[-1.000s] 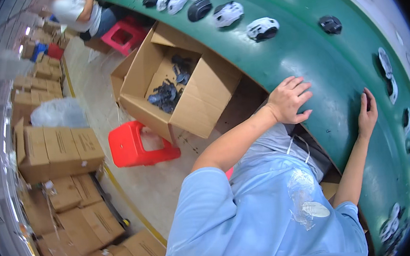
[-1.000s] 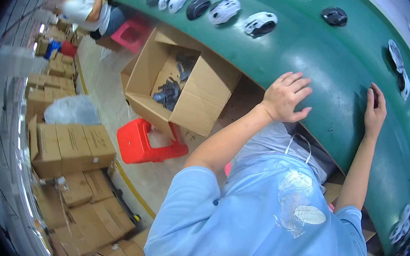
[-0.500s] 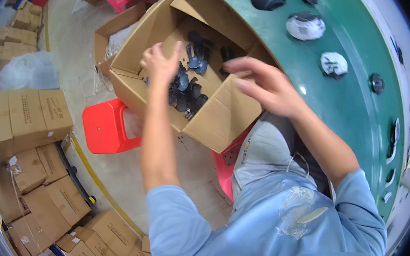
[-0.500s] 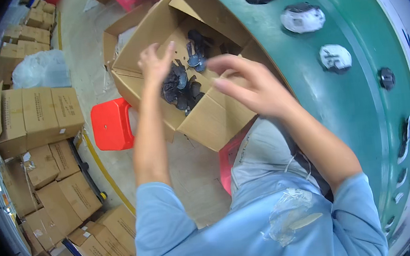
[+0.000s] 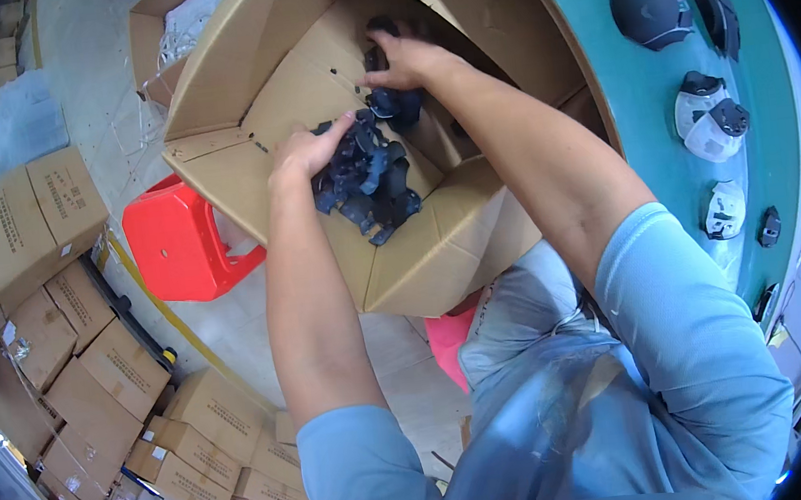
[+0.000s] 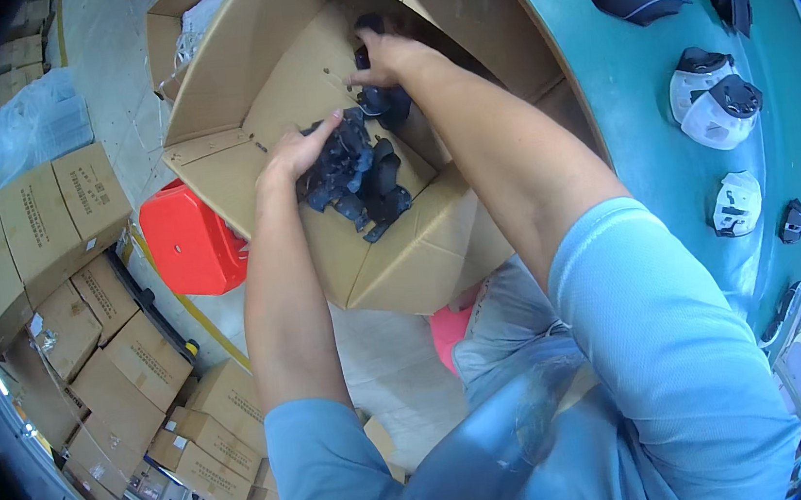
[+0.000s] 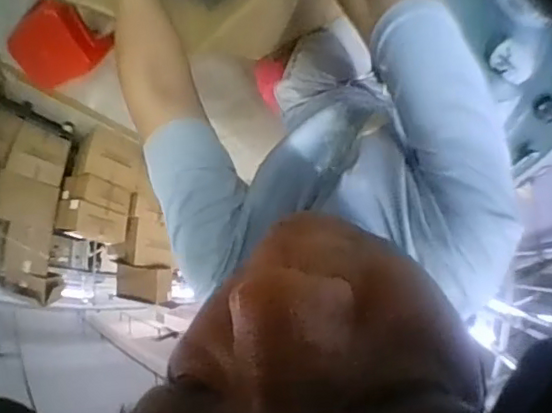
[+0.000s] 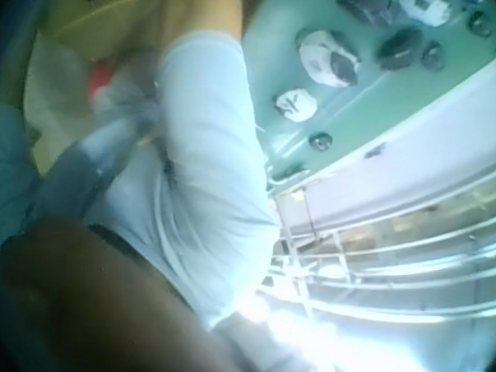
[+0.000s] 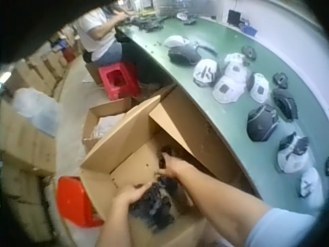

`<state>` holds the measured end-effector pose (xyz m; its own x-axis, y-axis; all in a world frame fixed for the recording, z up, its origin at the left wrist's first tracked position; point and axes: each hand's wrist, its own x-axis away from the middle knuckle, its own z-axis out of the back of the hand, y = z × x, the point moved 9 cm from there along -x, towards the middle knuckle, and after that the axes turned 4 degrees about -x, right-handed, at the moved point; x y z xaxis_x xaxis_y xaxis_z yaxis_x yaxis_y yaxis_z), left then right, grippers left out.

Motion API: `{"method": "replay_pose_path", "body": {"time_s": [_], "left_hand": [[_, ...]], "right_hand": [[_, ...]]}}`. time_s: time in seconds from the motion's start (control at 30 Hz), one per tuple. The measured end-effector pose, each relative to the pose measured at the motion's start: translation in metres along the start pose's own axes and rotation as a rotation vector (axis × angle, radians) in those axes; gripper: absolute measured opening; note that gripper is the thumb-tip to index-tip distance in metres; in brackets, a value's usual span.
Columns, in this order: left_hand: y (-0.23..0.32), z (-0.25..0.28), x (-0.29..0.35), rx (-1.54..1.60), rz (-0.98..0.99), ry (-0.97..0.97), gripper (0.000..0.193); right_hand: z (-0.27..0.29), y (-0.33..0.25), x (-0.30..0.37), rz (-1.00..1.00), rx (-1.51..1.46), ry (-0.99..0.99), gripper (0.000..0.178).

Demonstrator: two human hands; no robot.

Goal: The person assembles computer mice by taking plastic covers from a box, fitting and pressing them onto mouse bodies by hand, and placing the assembled parts on the work surface.

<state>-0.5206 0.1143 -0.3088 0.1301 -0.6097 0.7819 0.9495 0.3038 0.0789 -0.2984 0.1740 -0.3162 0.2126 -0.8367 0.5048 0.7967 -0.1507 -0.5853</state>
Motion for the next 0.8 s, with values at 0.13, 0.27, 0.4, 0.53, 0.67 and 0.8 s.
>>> {"method": "replay_pose_path", "body": {"time_s": [0.13,0.27,0.4,0.53,0.67,0.8], "left_hand": [[0.015,-0.018,0.017,-0.026,-0.059,-0.130,0.115],[0.020,-0.041,0.019,-0.065,-0.106,-0.351,0.114],[0.010,-0.066,0.033,0.180,-0.001,-0.504,0.125],[-0.013,-0.081,0.080,0.375,0.180,-0.752,0.128],[-0.006,-0.105,0.088,0.516,0.218,-0.687,0.131],[-0.004,-0.117,0.102,0.661,0.200,-0.708,0.131]], "right_hand": [[-0.008,0.005,0.012,0.132,0.624,0.209,0.094],[-0.056,0.013,0.033,0.074,0.230,-0.528,0.077],[-0.070,0.013,0.058,-0.096,0.154,-0.666,0.072],[-0.074,-0.018,0.104,-0.183,0.118,-0.727,0.082],[-0.095,0.002,0.138,-0.486,-0.351,-0.997,0.093],[-0.101,0.001,0.151,-0.533,-0.516,-0.858,0.103]]}}
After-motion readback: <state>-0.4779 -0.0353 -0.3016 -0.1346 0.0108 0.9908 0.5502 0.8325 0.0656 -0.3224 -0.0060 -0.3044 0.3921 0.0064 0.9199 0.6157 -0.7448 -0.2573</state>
